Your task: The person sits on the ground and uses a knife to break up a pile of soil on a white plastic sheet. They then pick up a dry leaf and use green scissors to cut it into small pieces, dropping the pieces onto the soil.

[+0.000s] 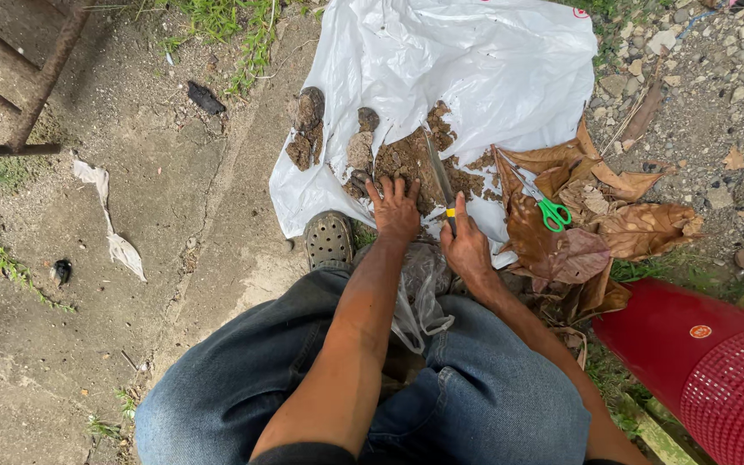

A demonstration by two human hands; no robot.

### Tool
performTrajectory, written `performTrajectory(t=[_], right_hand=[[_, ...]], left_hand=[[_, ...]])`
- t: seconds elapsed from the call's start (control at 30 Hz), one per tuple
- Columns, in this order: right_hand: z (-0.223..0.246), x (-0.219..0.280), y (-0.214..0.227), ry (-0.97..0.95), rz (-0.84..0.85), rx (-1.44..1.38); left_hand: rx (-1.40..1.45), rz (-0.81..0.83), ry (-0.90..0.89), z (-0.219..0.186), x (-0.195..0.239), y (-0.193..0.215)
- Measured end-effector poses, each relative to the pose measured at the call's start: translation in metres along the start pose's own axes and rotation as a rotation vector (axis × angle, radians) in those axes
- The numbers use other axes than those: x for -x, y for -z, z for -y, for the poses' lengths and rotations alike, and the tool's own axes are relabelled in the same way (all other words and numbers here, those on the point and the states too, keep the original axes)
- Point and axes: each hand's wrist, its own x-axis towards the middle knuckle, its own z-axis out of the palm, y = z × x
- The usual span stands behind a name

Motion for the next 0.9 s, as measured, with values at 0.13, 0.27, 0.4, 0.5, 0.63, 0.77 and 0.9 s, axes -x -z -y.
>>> performTrajectory(t=[0.13, 0.27, 0.4, 0.5, 0.63, 0.77, 0.9], right_hand=[[0.002, -0.013, 0.005, -0.145, 0.246, 0.082], [-0.005, -0.002, 0.002, -0.109, 0.227, 0.091], [-0.01, 0.006, 0.0, -0.033, 0.152, 0.066], [-0.015, 0.007, -0.009, -0.074, 0.125, 0.03], [-0.014, -0.002, -0.007, 0.004, 0.104, 0.012], [-0.006, 0.004, -0.001, -0.1, 0.184, 0.03], [0.002, 0.0, 0.003, -0.049, 0.072, -0.033]], left_hand=[[0.012, 0.002, -0.002, -0.002, 0.001, 0.0], [-0.005, -0.045, 0.004, 0.0, -0.003, -0.006], [-0.009, -0.046, -0.009, 0.006, -0.006, 0.005], [0.015, -0.063, 0.005, -0.001, 0.002, -0.002], [0.051, 0.002, -0.014, 0.004, 0.003, 0.01], [0.013, -0.038, 0.014, 0.0, 0.003, -0.002], [0.002, -0.05, 0.018, 0.002, -0.002, -0.006]])
